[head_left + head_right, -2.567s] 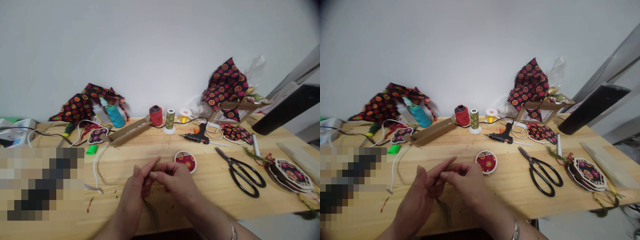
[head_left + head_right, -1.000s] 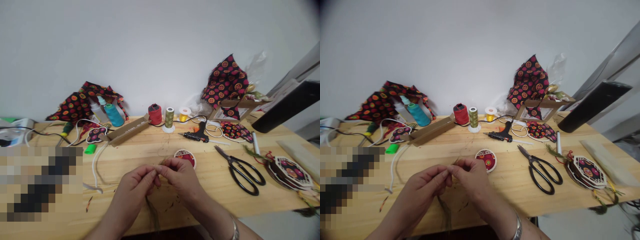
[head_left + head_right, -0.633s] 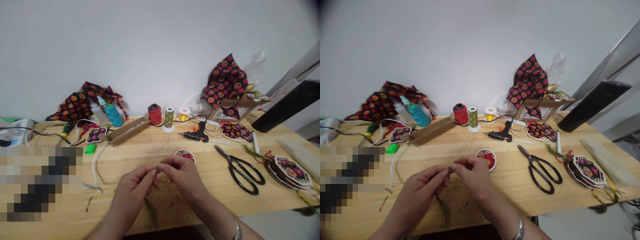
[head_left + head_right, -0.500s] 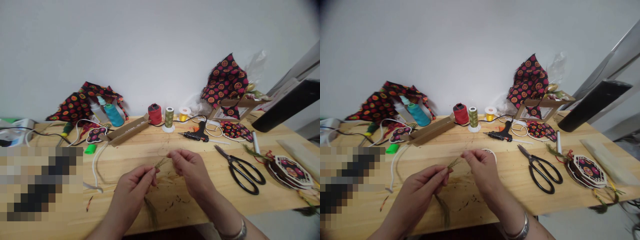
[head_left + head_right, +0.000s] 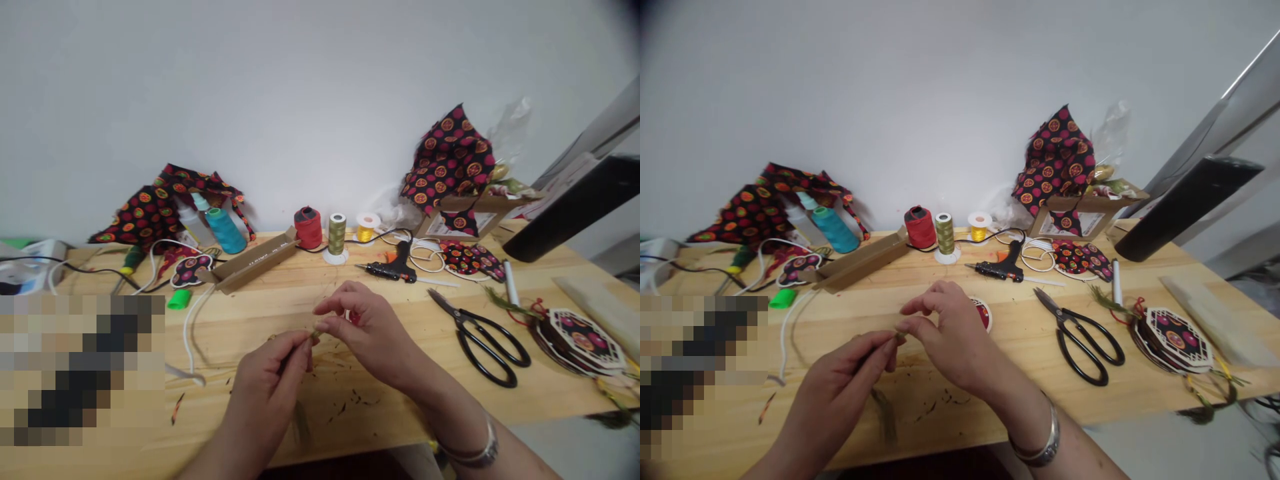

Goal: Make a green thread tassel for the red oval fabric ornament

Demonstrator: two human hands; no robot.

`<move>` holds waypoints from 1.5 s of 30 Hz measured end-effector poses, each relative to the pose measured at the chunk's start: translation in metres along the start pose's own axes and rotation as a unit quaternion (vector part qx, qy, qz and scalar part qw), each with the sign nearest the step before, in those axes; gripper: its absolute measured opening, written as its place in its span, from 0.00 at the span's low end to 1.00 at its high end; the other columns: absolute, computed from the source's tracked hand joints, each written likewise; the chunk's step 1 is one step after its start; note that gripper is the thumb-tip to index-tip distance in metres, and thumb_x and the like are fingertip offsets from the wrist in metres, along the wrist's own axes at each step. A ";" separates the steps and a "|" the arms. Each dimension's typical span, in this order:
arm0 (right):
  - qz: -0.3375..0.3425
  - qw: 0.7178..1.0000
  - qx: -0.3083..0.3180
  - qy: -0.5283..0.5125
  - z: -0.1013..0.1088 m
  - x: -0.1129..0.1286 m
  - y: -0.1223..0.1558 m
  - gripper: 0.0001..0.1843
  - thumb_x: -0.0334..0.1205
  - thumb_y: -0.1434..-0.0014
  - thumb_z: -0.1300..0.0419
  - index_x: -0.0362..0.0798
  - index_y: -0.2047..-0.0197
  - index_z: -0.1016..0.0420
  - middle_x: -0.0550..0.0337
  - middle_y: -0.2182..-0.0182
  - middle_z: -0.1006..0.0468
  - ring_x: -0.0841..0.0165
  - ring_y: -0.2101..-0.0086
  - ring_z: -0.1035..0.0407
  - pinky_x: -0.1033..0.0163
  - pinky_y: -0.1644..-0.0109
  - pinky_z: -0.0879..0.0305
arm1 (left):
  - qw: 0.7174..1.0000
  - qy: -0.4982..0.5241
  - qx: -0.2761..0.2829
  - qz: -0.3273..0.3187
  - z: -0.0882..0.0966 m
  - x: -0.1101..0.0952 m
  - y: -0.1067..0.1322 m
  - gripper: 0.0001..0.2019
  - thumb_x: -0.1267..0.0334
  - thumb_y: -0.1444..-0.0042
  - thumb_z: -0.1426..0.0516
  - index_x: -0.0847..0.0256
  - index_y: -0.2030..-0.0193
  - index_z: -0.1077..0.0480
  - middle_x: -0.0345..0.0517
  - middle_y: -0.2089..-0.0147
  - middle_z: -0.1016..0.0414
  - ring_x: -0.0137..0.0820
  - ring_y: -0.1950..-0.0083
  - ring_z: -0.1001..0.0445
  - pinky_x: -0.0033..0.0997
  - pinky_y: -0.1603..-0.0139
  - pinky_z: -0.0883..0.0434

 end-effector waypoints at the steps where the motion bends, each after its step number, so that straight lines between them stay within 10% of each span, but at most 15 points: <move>1: 0.002 1.000 0.002 0.004 -0.001 0.001 0.000 0.03 0.33 0.47 0.37 0.49 0.68 0.23 0.61 0.69 0.28 0.67 0.62 0.34 0.60 0.55 0.39 | 1.000 -0.003 0.006 -0.002 0.000 0.000 0.000 0.09 0.63 0.46 0.45 0.55 0.76 0.29 0.36 0.79 0.32 0.31 0.75 0.34 0.28 0.71 0.39; 24: 0.010 0.998 -0.035 0.048 0.003 -0.002 -0.001 0.07 0.30 0.46 0.39 0.46 0.75 0.28 0.63 0.73 0.29 0.70 0.66 0.35 0.63 0.60 0.40 | 0.996 0.025 0.058 0.059 -0.007 0.016 -0.003 0.12 0.60 0.45 0.45 0.57 0.77 0.29 0.36 0.79 0.32 0.29 0.76 0.37 0.27 0.73 0.41; 30: 0.027 0.975 -0.097 0.197 0.034 -0.001 -0.011 0.06 0.31 0.42 0.43 0.45 0.68 0.24 0.58 0.69 0.27 0.67 0.63 0.36 0.62 0.58 0.41 | 0.956 0.246 0.020 0.159 -0.007 0.043 -0.004 0.09 0.60 0.50 0.40 0.61 0.77 0.26 0.39 0.78 0.31 0.26 0.75 0.39 0.23 0.76 0.43; 35: 0.009 0.905 0.033 0.424 0.013 -0.022 -0.023 0.10 0.32 0.43 0.43 0.49 0.71 0.22 0.57 0.69 0.25 0.62 0.63 0.39 0.59 0.63 0.46 | 0.896 0.399 -0.029 0.195 -0.004 0.052 -0.005 0.06 0.62 0.56 0.35 0.63 0.75 0.24 0.40 0.77 0.30 0.23 0.76 0.41 0.19 0.80 0.45; 45: 0.107 0.848 0.147 0.498 -0.041 -0.026 -0.022 0.07 0.27 0.48 0.41 0.44 0.75 0.25 0.52 0.71 0.27 0.60 0.62 0.42 0.56 0.65 0.53 | 0.879 0.428 -0.055 0.204 0.001 0.055 -0.004 0.06 0.63 0.57 0.34 0.64 0.75 0.24 0.39 0.78 0.30 0.21 0.76 0.39 0.17 0.81 0.43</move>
Point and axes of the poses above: each hand's wrist, its own y-axis away from the middle knuckle, its own z-axis out of the back of the hand, x = y × z, the point moved 10 cm from there along -y, towards the middle knuckle
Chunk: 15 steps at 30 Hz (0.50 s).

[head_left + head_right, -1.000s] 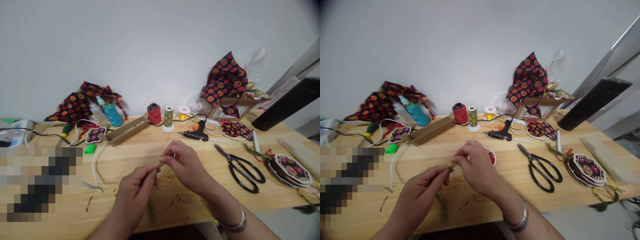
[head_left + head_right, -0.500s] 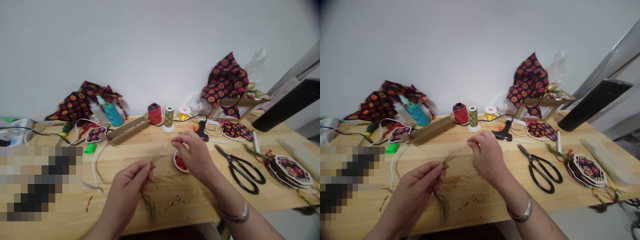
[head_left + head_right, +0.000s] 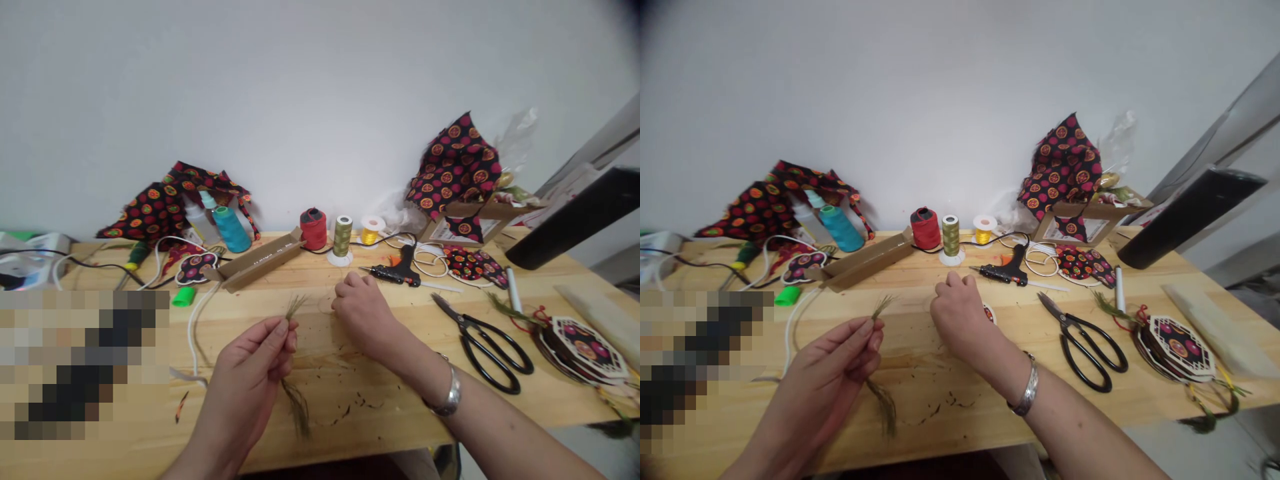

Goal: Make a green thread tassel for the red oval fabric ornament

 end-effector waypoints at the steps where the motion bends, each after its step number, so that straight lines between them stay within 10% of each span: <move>1: 0.005 1.000 0.003 0.003 -0.001 0.002 -0.001 0.07 0.27 0.48 0.42 0.44 0.75 0.25 0.52 0.71 0.27 0.60 0.62 0.42 0.56 0.65 0.53 | 1.000 0.001 -0.001 0.002 0.001 0.000 0.000 0.06 0.63 0.57 0.34 0.64 0.75 0.24 0.39 0.78 0.30 0.21 0.76 0.39 0.17 0.80 0.42; 15: -0.085 0.975 -0.036 -0.201 -0.006 -0.020 -0.002 0.08 0.24 0.50 0.45 0.40 0.74 0.26 0.44 0.69 0.27 0.58 0.61 0.39 0.54 0.59 0.47 | 1.000 0.008 0.003 0.003 0.005 0.005 -0.002 0.05 0.63 0.55 0.35 0.62 0.73 0.23 0.39 0.76 0.29 0.21 0.77 0.39 0.16 0.80 0.42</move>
Point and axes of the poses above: each hand's wrist, its own y-axis away from the middle knuckle, its own z-axis out of the back of the hand, x = y × z, the point moved 10 cm from there along -y, towards the middle knuckle
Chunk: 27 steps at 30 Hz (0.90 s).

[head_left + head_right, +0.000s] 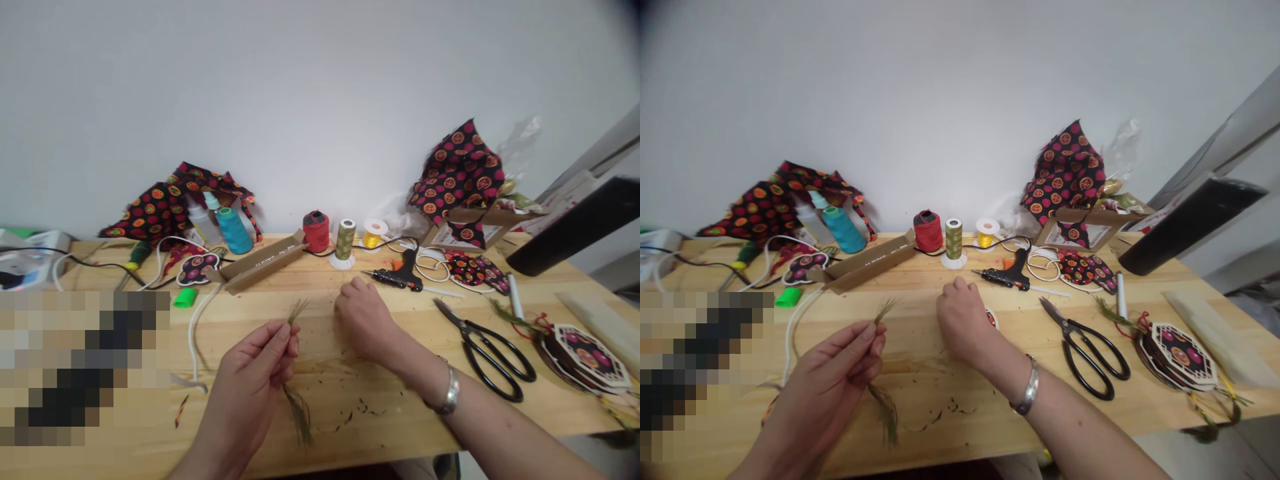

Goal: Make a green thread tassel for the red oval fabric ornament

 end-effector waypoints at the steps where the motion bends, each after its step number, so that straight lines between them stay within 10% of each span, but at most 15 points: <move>1: -0.025 0.999 -0.013 -0.040 0.006 -0.009 -0.001 0.08 0.26 0.49 0.46 0.41 0.75 0.26 0.47 0.71 0.27 0.59 0.63 0.39 0.56 0.60 0.46 | 1.000 -0.001 0.000 0.001 0.001 0.000 0.000 0.05 0.63 0.55 0.35 0.63 0.73 0.23 0.39 0.76 0.29 0.21 0.77 0.39 0.16 0.80 0.42; 10: -0.111 0.892 -0.099 -0.426 0.096 -0.056 -0.012 0.21 0.55 0.54 0.41 0.48 0.81 0.42 0.68 0.82 0.45 0.75 0.80 0.48 0.66 0.75 0.46 | 0.999 0.016 -0.035 0.026 0.010 0.006 0.000 0.09 0.62 0.61 0.31 0.62 0.72 0.22 0.40 0.77 0.27 0.23 0.77 0.35 0.17 0.80 0.39; 18: -0.083 0.797 -0.153 -0.579 0.190 -0.032 -0.051 0.10 0.33 0.53 0.36 0.46 0.77 0.35 0.65 0.78 0.38 0.76 0.77 0.44 0.67 0.75 0.45 | 0.998 0.016 -0.037 0.056 0.005 0.008 0.002 0.12 0.59 0.68 0.29 0.59 0.74 0.21 0.38 0.80 0.28 0.24 0.78 0.34 0.18 0.81 0.37; 27: -0.002 0.800 -0.214 -0.560 0.291 0.023 -0.063 0.24 0.32 0.39 0.57 0.39 0.85 0.36 0.71 0.80 0.34 0.82 0.73 0.40 0.65 0.73 0.50 | 0.998 0.027 -0.023 0.061 0.004 0.008 0.006 0.11 0.59 0.68 0.29 0.60 0.76 0.22 0.37 0.81 0.30 0.24 0.80 0.35 0.20 0.83 0.37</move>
Point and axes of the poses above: each hand's wrist, its own y-axis away from the middle knuckle, its own z-axis out of the back of the hand, x = y × z, the point moved 10 cm from there along -y, towards the middle knuckle
